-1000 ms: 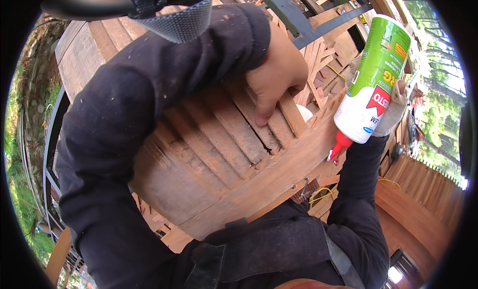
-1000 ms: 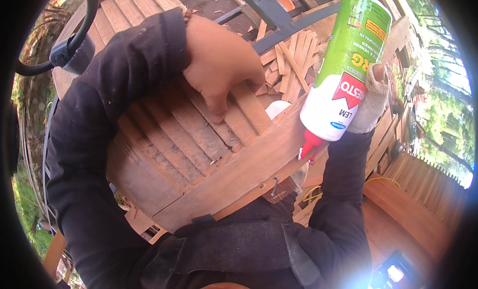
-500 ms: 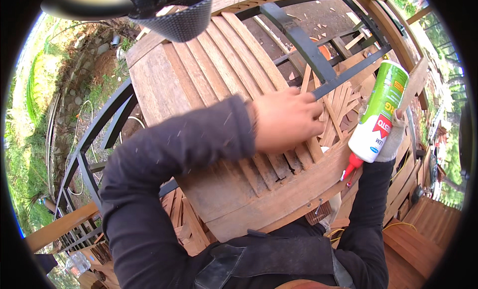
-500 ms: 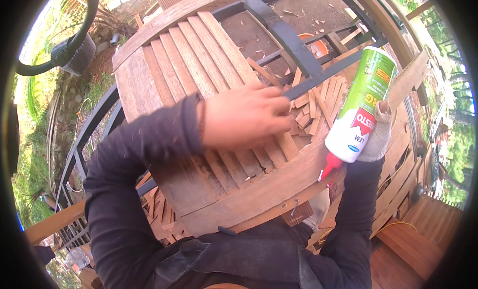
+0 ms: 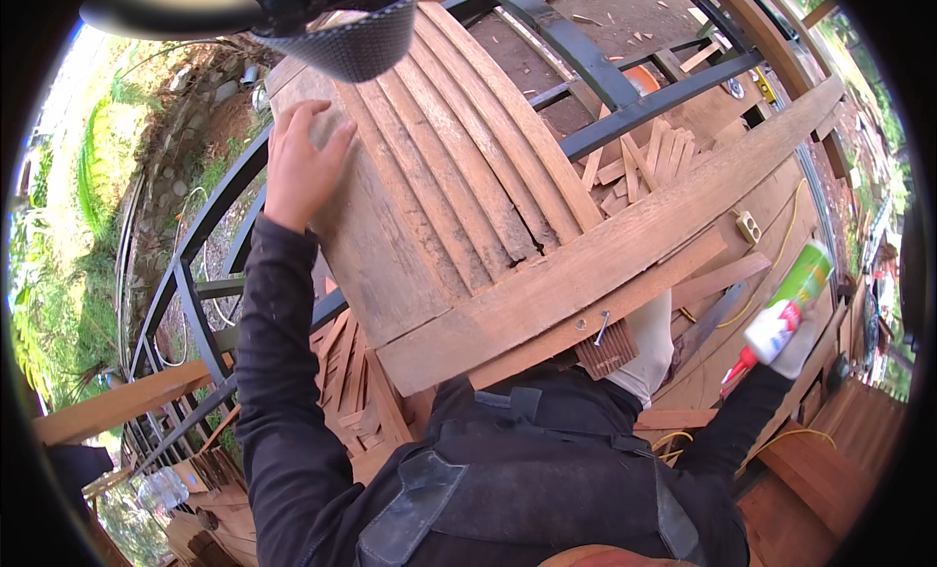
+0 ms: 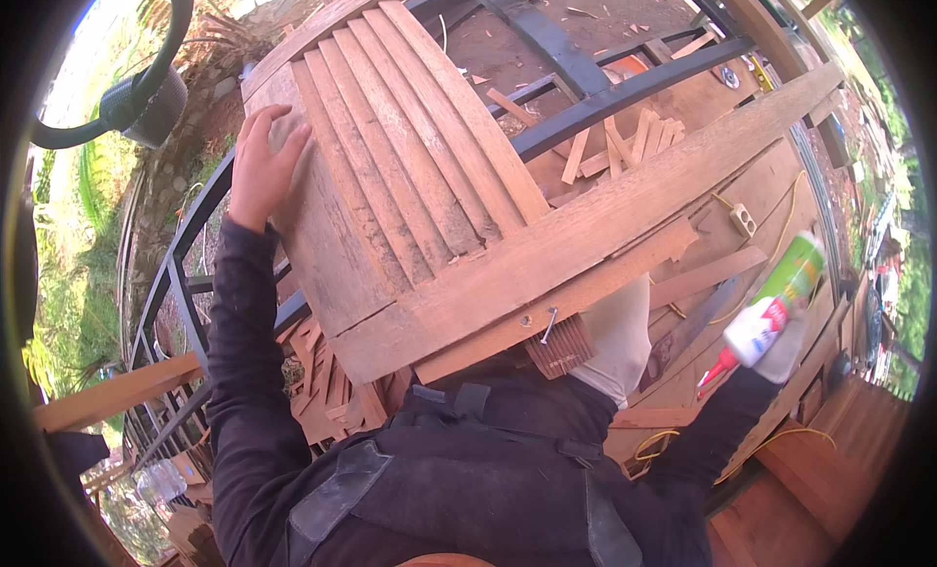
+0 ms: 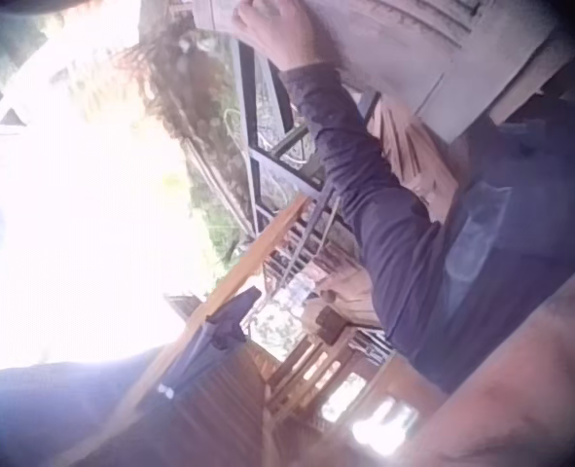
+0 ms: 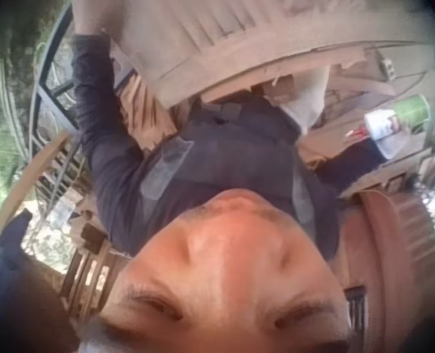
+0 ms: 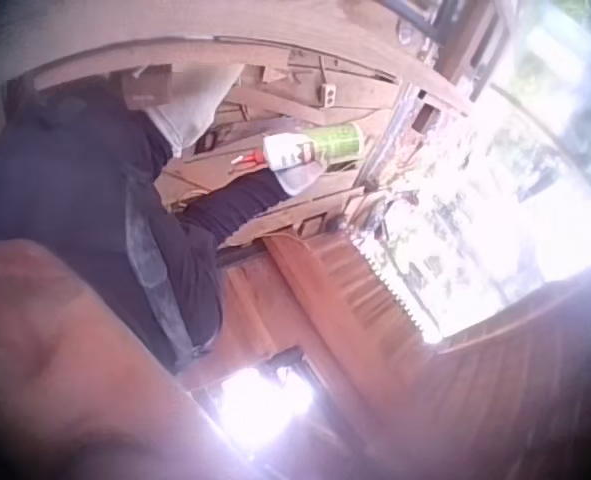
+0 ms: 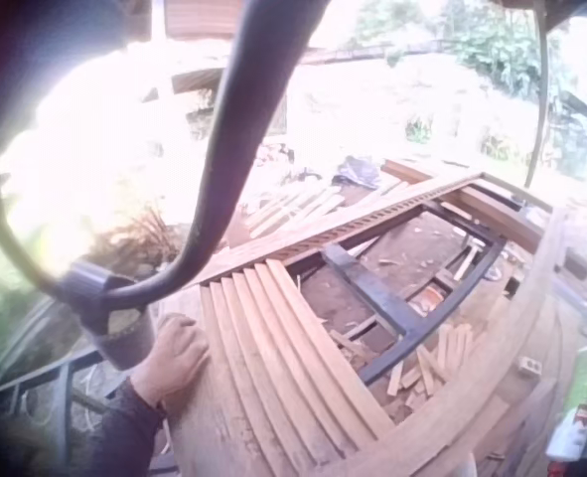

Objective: The person assembles a wooden slatted frame by hand, applying wood glue to joints and fitting pieces together. They repeatedly adjust and press the slats into place on a metal frame structure.

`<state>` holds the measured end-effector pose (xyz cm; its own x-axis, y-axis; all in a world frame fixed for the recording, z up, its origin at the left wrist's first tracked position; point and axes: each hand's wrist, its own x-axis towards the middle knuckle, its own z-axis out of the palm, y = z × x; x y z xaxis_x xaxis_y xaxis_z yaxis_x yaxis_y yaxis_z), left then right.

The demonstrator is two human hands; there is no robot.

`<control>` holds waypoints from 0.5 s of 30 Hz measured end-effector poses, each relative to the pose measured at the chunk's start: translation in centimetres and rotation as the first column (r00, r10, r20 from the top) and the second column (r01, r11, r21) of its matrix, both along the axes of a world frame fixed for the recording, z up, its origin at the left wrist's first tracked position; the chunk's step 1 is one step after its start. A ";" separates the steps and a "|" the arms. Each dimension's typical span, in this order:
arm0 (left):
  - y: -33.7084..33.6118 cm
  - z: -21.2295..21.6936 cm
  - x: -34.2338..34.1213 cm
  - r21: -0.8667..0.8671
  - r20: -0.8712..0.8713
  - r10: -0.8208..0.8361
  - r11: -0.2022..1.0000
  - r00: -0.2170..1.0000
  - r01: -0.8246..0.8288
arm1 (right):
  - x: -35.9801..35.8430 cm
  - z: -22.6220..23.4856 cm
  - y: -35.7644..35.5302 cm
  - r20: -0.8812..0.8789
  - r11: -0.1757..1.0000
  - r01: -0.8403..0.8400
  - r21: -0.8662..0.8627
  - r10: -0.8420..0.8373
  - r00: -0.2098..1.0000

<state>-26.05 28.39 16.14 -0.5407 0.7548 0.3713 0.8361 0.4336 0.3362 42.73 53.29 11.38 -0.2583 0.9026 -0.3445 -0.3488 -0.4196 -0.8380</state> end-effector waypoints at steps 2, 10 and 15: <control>1.2 -1.3 -2.3 -0.073 -0.078 0.133 0.988 0.988 -0.138 | 4.2 -7.4 -1.6 0.410 0.974 0.063 0.219 -0.151 0.900; 5.6 -2.6 -3.8 -0.232 -0.047 0.513 0.829 0.857 -0.509 | 6.2 -40.1 -11.2 0.242 0.786 0.187 -0.589 -0.050 0.969; 6.1 -1.0 -2.1 -0.276 0.016 0.575 0.789 0.818 -0.549 | 3.5 -33.6 -8.9 0.938 0.904 -0.254 -0.345 0.339 -0.067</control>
